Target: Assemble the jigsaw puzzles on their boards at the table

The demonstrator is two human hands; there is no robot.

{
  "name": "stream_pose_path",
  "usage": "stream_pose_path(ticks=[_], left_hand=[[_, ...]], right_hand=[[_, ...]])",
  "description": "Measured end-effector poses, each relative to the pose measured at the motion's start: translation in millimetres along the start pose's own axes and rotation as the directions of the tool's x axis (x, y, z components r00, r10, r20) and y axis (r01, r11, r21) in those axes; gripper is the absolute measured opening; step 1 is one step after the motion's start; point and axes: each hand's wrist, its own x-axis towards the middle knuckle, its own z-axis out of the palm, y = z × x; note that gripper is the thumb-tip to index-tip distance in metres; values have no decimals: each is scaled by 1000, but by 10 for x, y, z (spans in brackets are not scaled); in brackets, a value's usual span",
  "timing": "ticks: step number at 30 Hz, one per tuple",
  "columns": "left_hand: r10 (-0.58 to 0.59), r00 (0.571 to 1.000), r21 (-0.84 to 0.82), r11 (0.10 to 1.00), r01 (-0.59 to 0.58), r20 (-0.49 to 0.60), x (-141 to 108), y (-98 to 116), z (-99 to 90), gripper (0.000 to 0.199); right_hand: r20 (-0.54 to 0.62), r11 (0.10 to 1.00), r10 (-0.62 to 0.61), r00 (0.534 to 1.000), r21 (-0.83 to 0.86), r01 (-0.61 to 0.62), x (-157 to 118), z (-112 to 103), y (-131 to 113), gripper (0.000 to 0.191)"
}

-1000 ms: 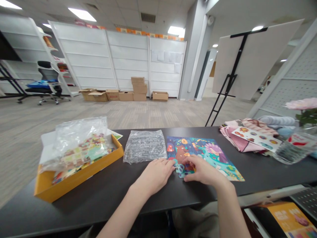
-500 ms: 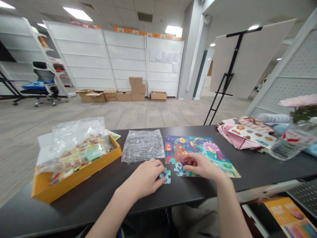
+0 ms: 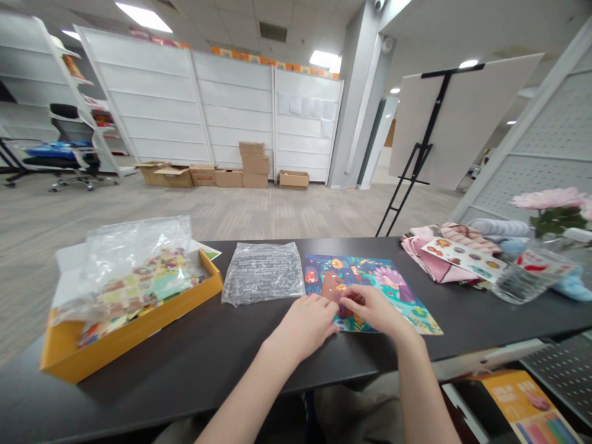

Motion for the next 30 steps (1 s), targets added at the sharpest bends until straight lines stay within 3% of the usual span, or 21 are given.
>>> stream_pose_path(ticks=[8, 11, 25, 30], left_hand=[[13, 1000, 24, 1000, -13, -15, -33, -5, -10, 24], [14, 1000, 7, 1000, -14, -14, -26, -9, 0, 34], [30, 996, 81, 996, -24, -80, -32, 38, 56, 28], [8, 996, 74, 997, -2, -85, -33, 33, 60, 27]], right_hand=[[32, 998, 16, 999, 58, -18, -17, -43, 19, 22], [70, 991, 39, 997, 125, -48, -22, -25, 40, 21], [43, 999, 3, 999, 53, -5, -4, -27, 78, 25], [108, 998, 20, 994, 58, -26, -109, -145, 69, 29]])
